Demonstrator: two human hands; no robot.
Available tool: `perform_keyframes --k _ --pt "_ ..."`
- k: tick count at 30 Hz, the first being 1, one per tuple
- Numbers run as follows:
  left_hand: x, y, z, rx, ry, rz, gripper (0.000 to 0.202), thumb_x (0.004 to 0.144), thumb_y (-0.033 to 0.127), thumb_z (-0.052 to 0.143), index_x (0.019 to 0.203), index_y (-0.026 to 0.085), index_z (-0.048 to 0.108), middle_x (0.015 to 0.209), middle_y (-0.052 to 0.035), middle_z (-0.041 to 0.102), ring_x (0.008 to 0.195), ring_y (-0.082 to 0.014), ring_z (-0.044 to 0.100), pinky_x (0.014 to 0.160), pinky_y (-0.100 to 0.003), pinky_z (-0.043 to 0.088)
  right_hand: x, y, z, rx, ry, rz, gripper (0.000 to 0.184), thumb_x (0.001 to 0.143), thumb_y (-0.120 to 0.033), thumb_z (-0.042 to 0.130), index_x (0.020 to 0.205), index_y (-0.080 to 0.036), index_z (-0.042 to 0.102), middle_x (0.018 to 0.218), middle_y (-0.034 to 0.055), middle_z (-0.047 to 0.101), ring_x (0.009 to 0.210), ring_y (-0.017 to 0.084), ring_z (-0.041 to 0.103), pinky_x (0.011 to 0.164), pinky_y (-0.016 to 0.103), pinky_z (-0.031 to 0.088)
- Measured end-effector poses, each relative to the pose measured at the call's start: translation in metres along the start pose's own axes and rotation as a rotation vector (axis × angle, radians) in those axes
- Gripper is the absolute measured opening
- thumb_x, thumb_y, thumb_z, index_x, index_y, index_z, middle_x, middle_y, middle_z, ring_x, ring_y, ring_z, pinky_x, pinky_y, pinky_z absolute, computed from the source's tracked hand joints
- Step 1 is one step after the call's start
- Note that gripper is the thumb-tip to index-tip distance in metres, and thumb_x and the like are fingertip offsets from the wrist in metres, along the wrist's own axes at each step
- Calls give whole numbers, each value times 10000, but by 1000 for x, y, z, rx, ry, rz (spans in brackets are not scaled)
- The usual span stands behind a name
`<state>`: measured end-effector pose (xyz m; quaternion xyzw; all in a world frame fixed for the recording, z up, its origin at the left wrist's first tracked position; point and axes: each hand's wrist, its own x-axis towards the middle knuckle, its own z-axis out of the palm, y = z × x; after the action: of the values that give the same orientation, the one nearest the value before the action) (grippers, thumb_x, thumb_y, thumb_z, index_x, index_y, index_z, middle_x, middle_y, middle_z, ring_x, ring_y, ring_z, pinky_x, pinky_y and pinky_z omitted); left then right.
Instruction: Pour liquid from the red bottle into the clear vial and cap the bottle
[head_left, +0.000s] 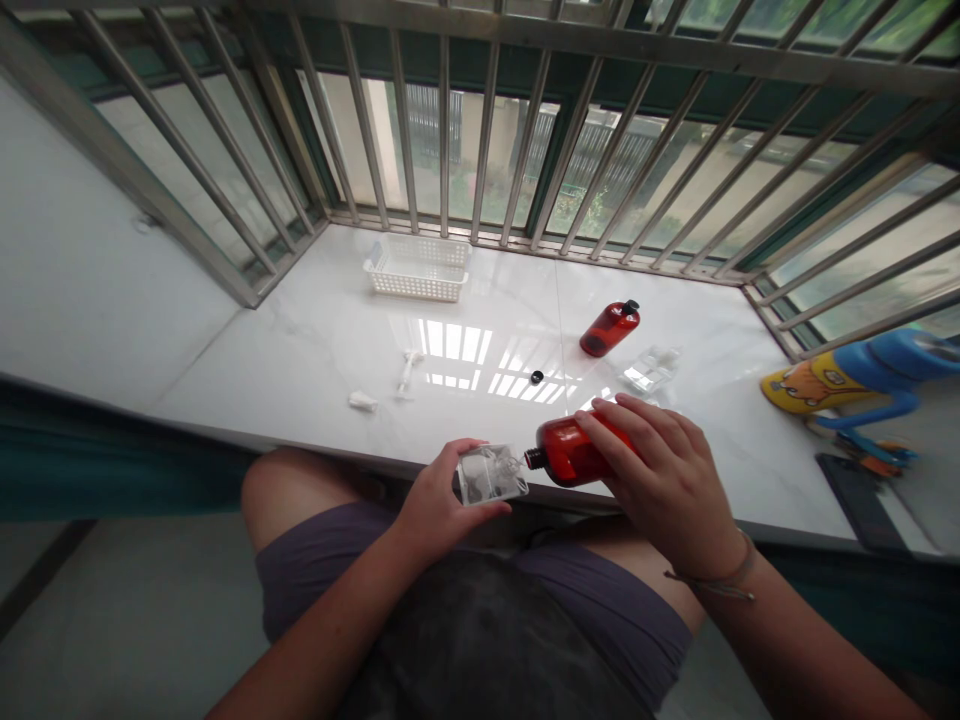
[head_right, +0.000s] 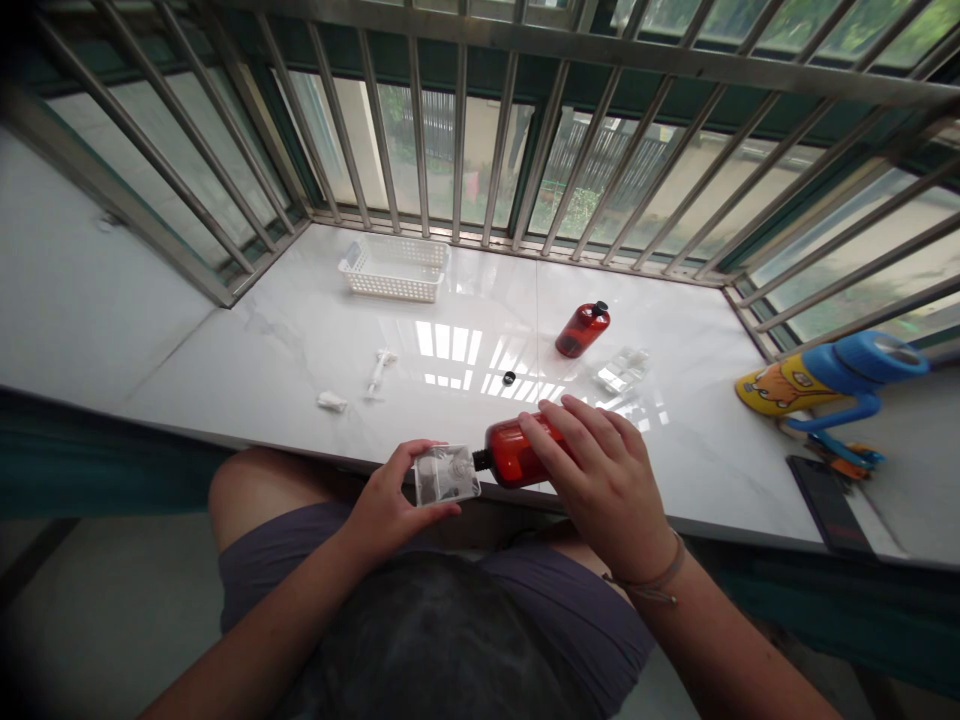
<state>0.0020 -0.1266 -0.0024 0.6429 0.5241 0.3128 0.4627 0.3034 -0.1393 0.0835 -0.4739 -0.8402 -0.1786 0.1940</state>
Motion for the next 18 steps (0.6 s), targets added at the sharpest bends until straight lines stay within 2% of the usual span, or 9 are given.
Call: perform_keyframes --k 10,18 --pt "-1 5 -1 -16 -19 -16 784 710 402 1011 1374 272 613 1374 -92 762 1255 -340 747 1093 -485 594 1 -1 -1 -13 -7 2 569 1014 -76 673 1543 -266 581 1486 121 710 1399 357 633 1155 518 452" --pt "-1 3 0 -28 -4 1 785 700 376 1024 1363 277 616 1364 -86 762 1272 -333 734 1138 -487 559 2 0 -2 -9 -12 -9 604 1018 -84 655 1587 -262 553 1488 135 707 1406 370 625 1152 537 451"
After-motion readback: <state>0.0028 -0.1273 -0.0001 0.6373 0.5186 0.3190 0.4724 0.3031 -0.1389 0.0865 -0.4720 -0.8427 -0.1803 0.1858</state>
